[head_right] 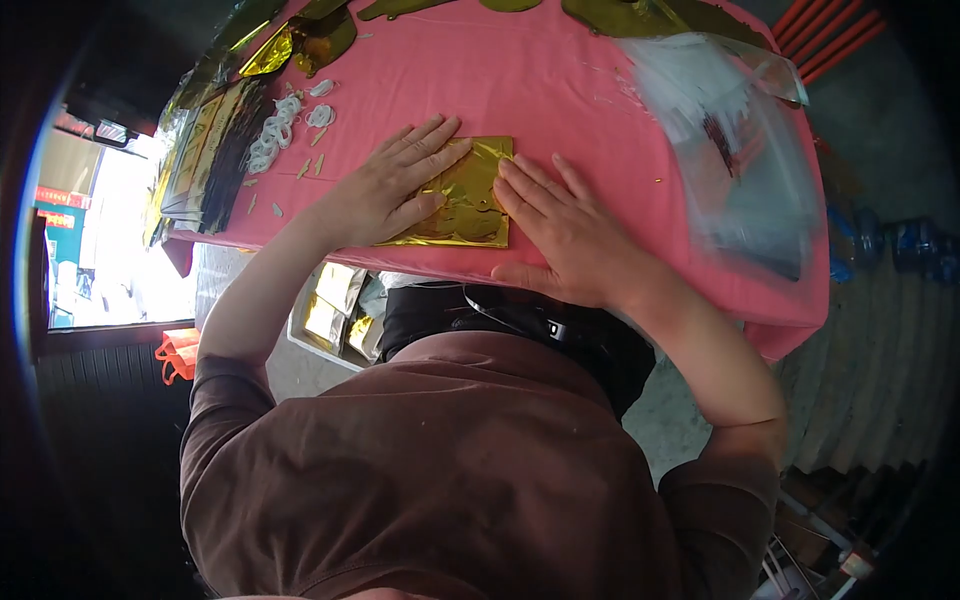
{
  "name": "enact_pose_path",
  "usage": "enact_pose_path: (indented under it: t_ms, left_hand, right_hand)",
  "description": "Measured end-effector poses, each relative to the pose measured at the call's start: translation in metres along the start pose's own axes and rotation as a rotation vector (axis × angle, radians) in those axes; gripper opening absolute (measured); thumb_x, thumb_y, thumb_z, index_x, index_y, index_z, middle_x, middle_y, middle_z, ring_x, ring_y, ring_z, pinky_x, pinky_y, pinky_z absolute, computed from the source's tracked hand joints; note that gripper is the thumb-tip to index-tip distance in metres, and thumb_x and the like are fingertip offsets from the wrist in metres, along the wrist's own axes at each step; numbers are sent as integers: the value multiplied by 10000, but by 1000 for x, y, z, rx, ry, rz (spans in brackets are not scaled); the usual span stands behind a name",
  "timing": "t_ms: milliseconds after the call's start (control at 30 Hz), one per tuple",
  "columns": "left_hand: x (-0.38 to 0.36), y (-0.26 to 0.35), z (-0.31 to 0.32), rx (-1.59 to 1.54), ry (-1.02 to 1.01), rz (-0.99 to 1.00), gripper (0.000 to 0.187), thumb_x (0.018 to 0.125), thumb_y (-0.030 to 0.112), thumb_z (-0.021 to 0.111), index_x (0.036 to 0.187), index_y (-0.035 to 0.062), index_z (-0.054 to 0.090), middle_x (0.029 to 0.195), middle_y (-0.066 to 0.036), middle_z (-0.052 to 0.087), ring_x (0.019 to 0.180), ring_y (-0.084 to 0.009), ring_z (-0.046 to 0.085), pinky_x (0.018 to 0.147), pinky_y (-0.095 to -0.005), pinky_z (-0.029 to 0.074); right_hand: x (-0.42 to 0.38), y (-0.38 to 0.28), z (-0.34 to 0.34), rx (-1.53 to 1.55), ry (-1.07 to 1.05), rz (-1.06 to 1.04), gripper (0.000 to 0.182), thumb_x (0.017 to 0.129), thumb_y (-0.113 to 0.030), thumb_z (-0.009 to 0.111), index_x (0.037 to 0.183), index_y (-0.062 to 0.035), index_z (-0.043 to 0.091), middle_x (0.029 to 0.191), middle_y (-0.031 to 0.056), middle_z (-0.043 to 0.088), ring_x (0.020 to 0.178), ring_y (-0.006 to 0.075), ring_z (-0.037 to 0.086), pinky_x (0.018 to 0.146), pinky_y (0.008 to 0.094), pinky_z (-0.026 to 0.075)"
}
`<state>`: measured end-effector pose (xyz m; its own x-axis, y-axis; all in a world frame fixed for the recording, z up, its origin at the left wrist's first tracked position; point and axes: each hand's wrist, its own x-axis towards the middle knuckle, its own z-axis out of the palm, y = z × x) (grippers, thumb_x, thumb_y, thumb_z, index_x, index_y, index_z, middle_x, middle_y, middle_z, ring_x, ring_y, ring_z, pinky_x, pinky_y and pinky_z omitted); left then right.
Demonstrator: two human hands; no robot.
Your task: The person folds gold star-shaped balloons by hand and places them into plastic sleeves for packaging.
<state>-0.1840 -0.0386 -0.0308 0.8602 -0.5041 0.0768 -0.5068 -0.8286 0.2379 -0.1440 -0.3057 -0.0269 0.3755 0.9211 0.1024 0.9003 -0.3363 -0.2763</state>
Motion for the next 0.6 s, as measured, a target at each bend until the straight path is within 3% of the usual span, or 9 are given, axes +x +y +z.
enact_pose_path:
  t_ms: [167, 233, 333, 467, 600]
  left_hand:
    - [-1, 0, 1, 14, -2, 5, 561, 924, 292, 411, 1439, 128, 259, 1495, -161, 196, 1387, -323, 167, 1129, -448, 138]
    - [-1, -1, 2, 18, -2, 7, 560, 926, 293, 409, 1439, 129, 260, 1494, -161, 196, 1388, -323, 166, 1129, -447, 138]
    - [-1, -1, 2, 21, -1, 11, 556, 927, 294, 407, 1439, 130, 262, 1494, -162, 197, 1387, -324, 166, 1129, -449, 139]
    - [-1, -2, 2, 15, 2, 15, 555, 928, 297, 406, 1438, 131, 264, 1492, -164, 201, 1386, -327, 170, 1127, -453, 142]
    - [-1, 0, 1, 9, 12, 12, 557, 928, 303, 410, 1438, 131, 266, 1490, -165, 206, 1384, -328, 173, 1127, -454, 144]
  right_hand:
    - [-4, 16, -13, 227, 0, 29, 550, 917, -413, 481, 1286, -6, 477, 1365, 197, 424, 1361, 291, 269, 1120, 464, 107]
    - [-1, 26, -15, 513, 101, 108, 374, 944, -265, 478, 1213, -15, 552, 1275, 186, 522, 1318, 289, 355, 1107, 436, 191]
    - [9, 36, -7, 754, 280, 181, 311, 949, -161, 461, 1201, -4, 555, 1256, 161, 546, 1285, 281, 405, 1078, 395, 276]
    - [26, 33, -2, 709, 355, 250, 298, 938, -111, 466, 1197, 11, 551, 1265, 164, 538, 1268, 284, 426, 1055, 368, 321]
    - [37, 23, 9, 305, 297, 102, 399, 921, -183, 498, 1271, 9, 477, 1343, 178, 450, 1306, 294, 364, 1085, 404, 262]
